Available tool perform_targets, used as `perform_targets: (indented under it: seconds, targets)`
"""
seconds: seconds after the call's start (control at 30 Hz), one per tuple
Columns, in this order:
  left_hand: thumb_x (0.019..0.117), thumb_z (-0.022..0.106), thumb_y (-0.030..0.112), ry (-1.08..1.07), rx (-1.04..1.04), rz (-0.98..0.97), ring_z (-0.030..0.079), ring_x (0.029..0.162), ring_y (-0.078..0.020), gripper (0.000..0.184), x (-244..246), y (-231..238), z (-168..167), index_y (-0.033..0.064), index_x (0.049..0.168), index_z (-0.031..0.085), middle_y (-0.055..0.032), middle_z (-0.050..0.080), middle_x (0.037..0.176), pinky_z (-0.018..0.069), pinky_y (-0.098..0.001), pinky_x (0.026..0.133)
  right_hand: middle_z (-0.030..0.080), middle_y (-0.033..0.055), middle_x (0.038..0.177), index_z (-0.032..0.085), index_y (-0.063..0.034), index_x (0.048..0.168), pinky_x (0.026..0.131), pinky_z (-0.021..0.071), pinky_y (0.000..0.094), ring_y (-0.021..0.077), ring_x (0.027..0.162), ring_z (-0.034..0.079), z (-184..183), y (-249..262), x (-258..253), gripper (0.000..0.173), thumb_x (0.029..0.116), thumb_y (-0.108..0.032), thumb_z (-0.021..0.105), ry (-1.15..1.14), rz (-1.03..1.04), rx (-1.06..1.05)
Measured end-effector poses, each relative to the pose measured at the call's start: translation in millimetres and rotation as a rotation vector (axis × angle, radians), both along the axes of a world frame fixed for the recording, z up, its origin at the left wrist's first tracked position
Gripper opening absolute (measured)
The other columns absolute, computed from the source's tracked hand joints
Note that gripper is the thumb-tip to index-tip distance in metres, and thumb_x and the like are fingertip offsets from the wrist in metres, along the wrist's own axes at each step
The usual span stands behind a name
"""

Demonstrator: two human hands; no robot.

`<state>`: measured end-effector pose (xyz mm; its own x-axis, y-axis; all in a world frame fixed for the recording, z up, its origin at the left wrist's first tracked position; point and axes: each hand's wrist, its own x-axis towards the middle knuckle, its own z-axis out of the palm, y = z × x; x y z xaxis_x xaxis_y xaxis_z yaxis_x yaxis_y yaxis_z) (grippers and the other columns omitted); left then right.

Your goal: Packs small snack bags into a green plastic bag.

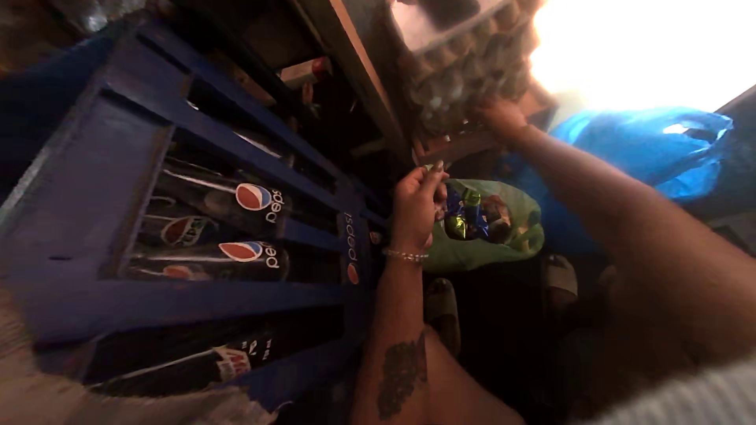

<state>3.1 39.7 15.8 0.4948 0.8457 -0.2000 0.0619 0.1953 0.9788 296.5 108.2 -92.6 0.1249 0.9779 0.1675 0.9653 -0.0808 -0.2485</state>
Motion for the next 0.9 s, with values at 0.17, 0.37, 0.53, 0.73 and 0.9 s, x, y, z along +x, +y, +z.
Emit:
perform_targets:
  seconds: [0.17, 0.37, 0.53, 0.73, 0.9]
  targets:
    - [0.1098, 0.047, 0.026, 0.005, 0.028, 0.009, 0.040, 0.044, -0.0004, 0.026, -11, 2, 0, 0.0061, 0.103, 0.062, 0.0059, 0.050, 0.063, 0.0353, -0.0141, 0.041, 0.070, 0.0205, 0.106, 0.070, 0.0043, 0.111, 0.088, 0.0570, 0.0494, 0.0324, 0.097, 0.070, 21, -75, -50, 0.020, 0.0972, -0.009, 0.065, 0.328, 0.413, 0.334]
    - [0.1104, 0.043, 0.020, -0.083, 0.057, 0.011, 0.038, 0.044, 0.0007, 0.023, -20, 0, 8, 0.0064, 0.106, 0.061, 0.0073, 0.050, 0.064, 0.0340, -0.0139, 0.041, 0.068, 0.0246, 0.105, 0.072, 0.0045, 0.111, 0.090, 0.0480, 0.0616, 0.0419, 0.100, 0.064, 24, -179, -97, 0.022, 0.0965, -0.012, 0.069, 0.288, 0.696, -0.641]
    - [0.1110, 0.042, 0.024, -0.035, 0.074, 0.138, 0.036, 0.044, 0.0007, 0.026, -33, 1, 7, 0.0074, 0.103, 0.061, 0.0079, 0.049, 0.063, 0.0321, -0.0139, 0.041, 0.071, 0.0194, 0.100, 0.072, -0.0006, 0.118, 0.088, 0.0522, 0.0531, 0.0328, 0.092, 0.067, 38, -214, -82, 0.023, 0.0957, -0.006, 0.070, 0.407, 0.528, -0.741]
    - [0.1080, 0.052, 0.025, 0.094, 0.181, 0.164, 0.040, 0.049, -0.0003, 0.020, -48, 13, -5, 0.0081, 0.105, 0.062, 0.0075, 0.051, 0.068, 0.0346, -0.0150, 0.045, 0.071, 0.0033, 0.102, 0.065, -0.0013, 0.116, 0.087, 0.0584, 0.0310, 0.0100, 0.092, 0.068, 38, -238, -76, 0.021, 0.0987, -0.004, 0.054, 1.340, 0.192, -0.021]
    - [0.1033, 0.062, 0.024, 0.291, 0.242, 0.124, 0.045, 0.052, -0.0026, 0.020, -55, 14, -11, 0.0046, 0.107, 0.064, 0.0031, 0.053, 0.073, 0.0410, -0.0180, 0.048, 0.058, -0.0034, 0.073, 0.063, -0.0073, 0.101, 0.063, 0.0530, 0.0251, 0.0055, 0.061, 0.055, 45, -234, -54, 0.015, 0.1050, -0.021, 0.057, 1.323, -0.262, 0.037]
